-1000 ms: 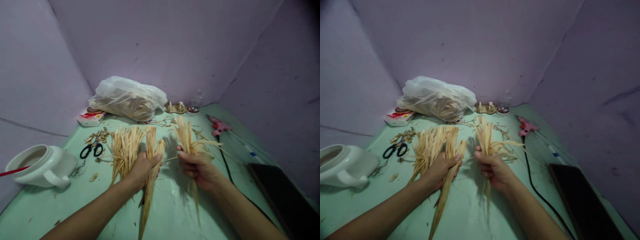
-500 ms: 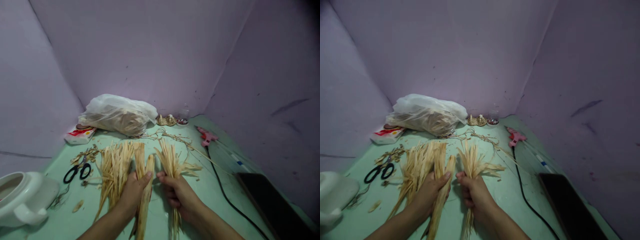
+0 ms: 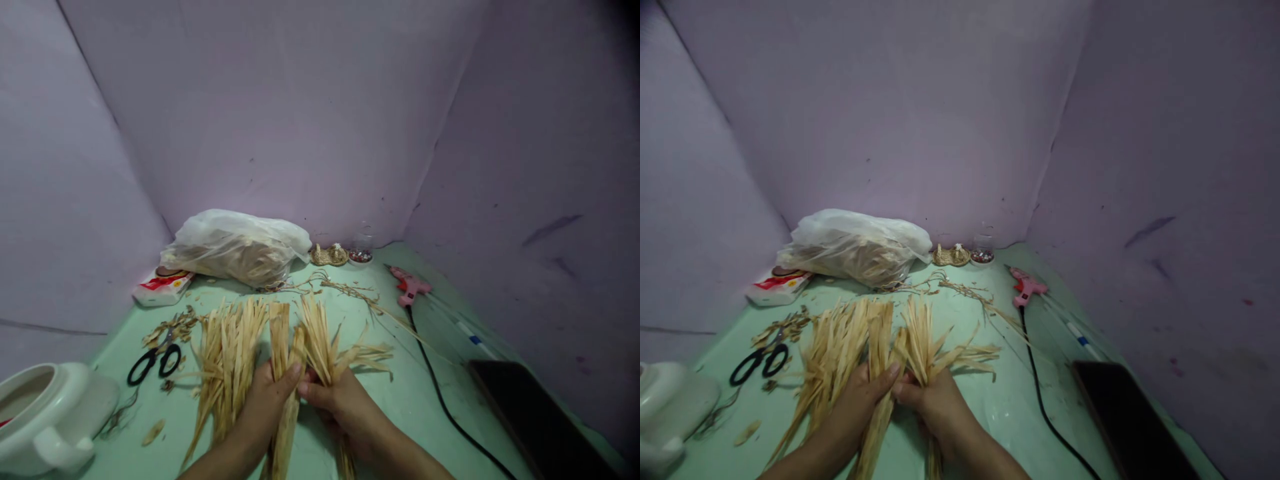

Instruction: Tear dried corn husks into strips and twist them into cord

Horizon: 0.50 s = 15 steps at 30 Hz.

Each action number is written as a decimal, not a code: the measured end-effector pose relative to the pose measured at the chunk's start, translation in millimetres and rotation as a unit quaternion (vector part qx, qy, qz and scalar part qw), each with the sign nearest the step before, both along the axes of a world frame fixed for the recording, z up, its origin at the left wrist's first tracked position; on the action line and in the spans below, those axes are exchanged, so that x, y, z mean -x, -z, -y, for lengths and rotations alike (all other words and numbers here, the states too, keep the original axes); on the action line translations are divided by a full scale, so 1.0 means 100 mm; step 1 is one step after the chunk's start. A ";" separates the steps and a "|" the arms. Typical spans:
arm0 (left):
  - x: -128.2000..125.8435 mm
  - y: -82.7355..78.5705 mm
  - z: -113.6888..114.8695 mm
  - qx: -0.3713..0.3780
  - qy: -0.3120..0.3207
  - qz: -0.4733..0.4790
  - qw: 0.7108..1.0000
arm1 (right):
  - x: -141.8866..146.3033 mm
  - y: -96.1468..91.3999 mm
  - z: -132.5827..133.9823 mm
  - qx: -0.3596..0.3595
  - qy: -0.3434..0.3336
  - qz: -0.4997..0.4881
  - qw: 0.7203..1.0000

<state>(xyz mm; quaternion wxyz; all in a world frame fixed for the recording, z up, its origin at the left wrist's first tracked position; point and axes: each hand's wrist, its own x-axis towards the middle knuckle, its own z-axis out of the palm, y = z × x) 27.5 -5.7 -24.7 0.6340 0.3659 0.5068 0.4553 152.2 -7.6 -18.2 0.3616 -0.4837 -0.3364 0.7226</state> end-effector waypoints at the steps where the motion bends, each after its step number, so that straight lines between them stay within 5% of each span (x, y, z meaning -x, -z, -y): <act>1: 0.00 0.02 0.00 -0.006 0.000 -0.006 1.000 | 0.02 0.00 0.00 -0.013 0.007 0.000 1.000; 6: 0.01 0.05 0.01 -0.023 0.015 -0.004 1.000 | 0.02 0.03 -0.01 -0.013 0.020 -0.006 1.000; 15: 0.01 -0.12 0.07 -0.029 0.052 0.048 0.997 | -0.03 -0.01 -0.02 -0.015 0.005 0.010 1.000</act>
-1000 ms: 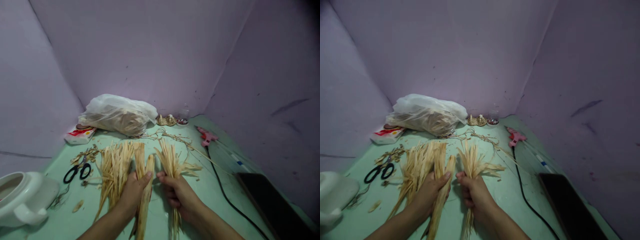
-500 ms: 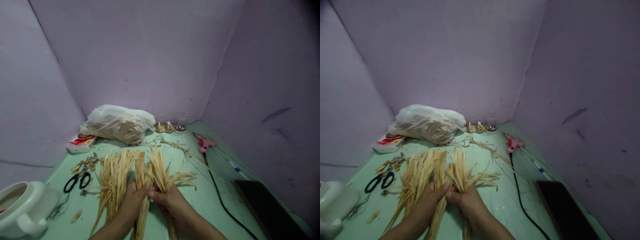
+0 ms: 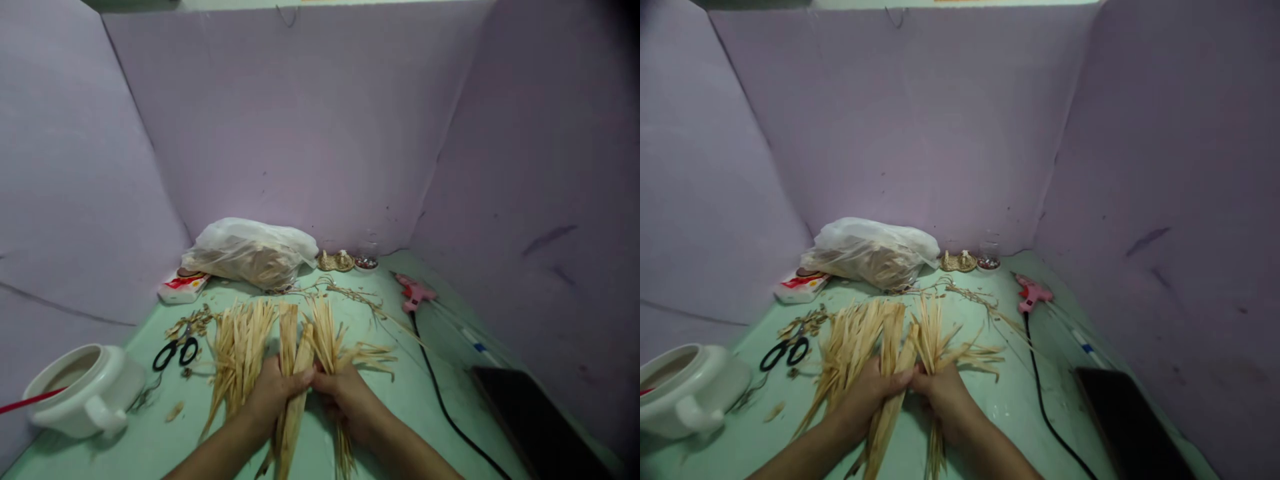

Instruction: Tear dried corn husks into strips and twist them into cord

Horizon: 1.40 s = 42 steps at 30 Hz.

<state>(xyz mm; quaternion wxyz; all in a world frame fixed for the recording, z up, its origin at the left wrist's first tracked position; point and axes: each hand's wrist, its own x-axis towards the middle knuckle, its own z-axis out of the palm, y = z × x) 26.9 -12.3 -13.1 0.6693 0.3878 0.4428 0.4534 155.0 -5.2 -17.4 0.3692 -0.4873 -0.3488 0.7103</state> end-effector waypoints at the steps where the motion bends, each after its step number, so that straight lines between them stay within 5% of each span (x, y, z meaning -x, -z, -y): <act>1: 0.00 0.00 0.00 0.011 -0.007 0.005 1.000 | -0.01 0.00 0.00 0.001 -0.006 -0.006 1.000; 12: 0.03 0.15 -0.03 0.021 -0.056 0.007 0.998 | -0.04 0.04 0.03 0.000 -0.011 -0.054 0.998; 19: 0.02 0.07 0.07 -0.088 -0.028 -0.068 0.993 | 0.01 0.04 0.11 -0.046 0.007 -0.033 0.998; 31: 0.03 0.06 0.04 -0.012 -0.061 -0.029 0.998 | 0.00 0.04 0.09 -0.024 0.001 -0.026 0.999; 42: 0.01 0.06 0.02 -0.015 -0.005 -0.058 0.998 | 0.00 0.04 0.08 -0.039 -0.013 0.002 0.999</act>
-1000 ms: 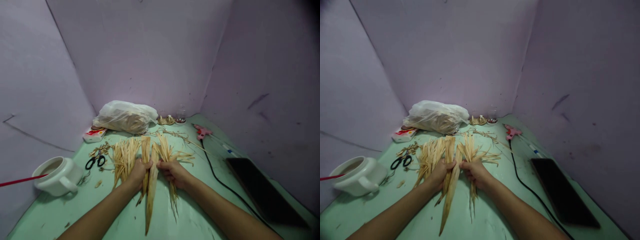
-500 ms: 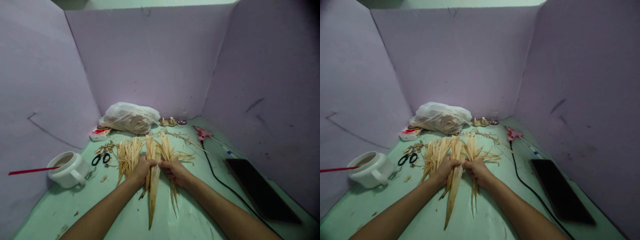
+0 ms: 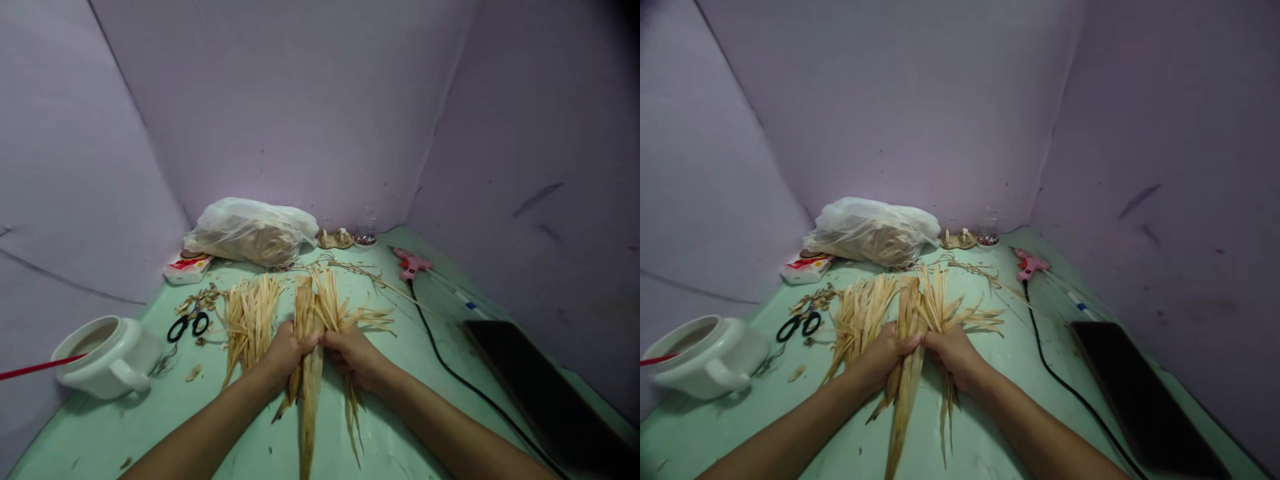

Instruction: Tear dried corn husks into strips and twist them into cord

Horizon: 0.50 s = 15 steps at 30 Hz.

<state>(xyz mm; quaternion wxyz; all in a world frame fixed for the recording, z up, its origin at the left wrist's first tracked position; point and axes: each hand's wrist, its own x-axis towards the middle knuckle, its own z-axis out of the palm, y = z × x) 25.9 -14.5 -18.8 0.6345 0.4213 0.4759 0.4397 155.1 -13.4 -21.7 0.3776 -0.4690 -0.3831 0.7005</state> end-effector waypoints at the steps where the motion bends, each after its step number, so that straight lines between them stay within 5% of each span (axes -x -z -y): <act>1: -0.01 0.00 0.00 0.002 0.000 0.005 1.000 | -0.01 0.00 -0.01 0.011 -0.005 -0.009 1.000; 6: -0.02 0.02 -0.02 0.006 -0.040 0.040 0.998 | -0.04 -0.01 -0.06 0.056 -0.013 -0.065 0.996; 15: 0.02 0.03 -0.08 0.046 -0.061 0.104 0.992 | -0.05 0.03 -0.04 0.022 -0.029 -0.159 0.987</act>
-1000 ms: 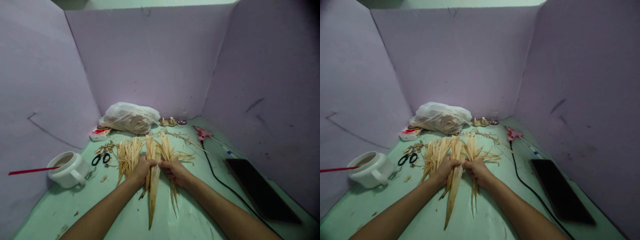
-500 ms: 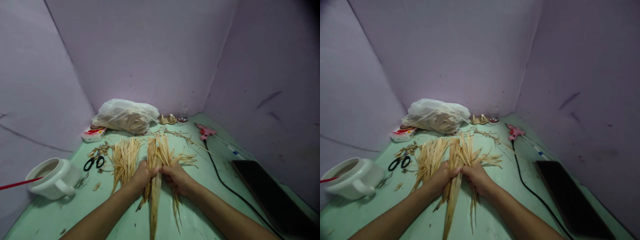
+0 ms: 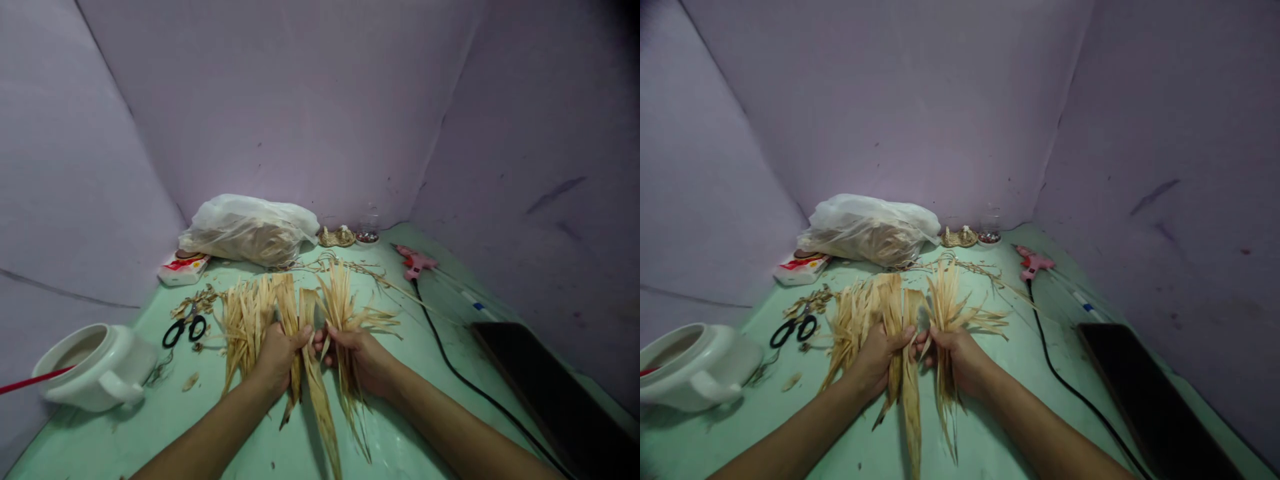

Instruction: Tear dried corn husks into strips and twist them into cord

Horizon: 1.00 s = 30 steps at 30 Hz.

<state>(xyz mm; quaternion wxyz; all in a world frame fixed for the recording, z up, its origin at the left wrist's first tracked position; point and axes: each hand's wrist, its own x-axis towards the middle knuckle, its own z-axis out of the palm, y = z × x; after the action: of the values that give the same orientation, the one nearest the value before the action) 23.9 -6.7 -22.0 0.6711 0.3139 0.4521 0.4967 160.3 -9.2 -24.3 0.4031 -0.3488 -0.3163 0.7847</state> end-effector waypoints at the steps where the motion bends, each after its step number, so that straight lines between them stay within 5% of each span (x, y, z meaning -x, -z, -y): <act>1: 0.01 -0.01 -0.01 0.004 -0.009 0.002 1.000 | -0.01 0.01 0.00 0.005 -0.010 -0.018 1.000; 8: 0.12 0.03 -0.05 0.032 0.007 0.005 0.999 | -0.22 -0.03 -0.15 0.097 -0.039 -0.075 0.992; 14: 0.17 0.08 -0.09 0.052 0.008 0.033 0.998 | -0.52 -0.29 -0.29 0.016 0.064 -0.118 0.991; 20: 0.16 0.03 -0.08 0.068 0.030 -0.004 0.997 | -0.49 -0.32 -0.31 0.047 -0.007 -0.057 0.997; 27: 0.15 0.02 -0.09 0.059 0.076 -0.034 0.995 | -0.89 -0.88 -0.28 -0.059 0.117 -0.019 0.991; 30: 0.12 0.05 -0.08 0.048 0.033 -0.043 0.997 | -0.76 -0.85 -0.24 -0.024 0.077 -0.011 0.997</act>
<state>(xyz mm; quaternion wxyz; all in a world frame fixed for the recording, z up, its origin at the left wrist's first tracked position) 12.0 1.7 -26.6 0.6810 0.3172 0.4934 0.4383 236.0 14.9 60.5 0.4742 -0.3537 -0.3029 0.7472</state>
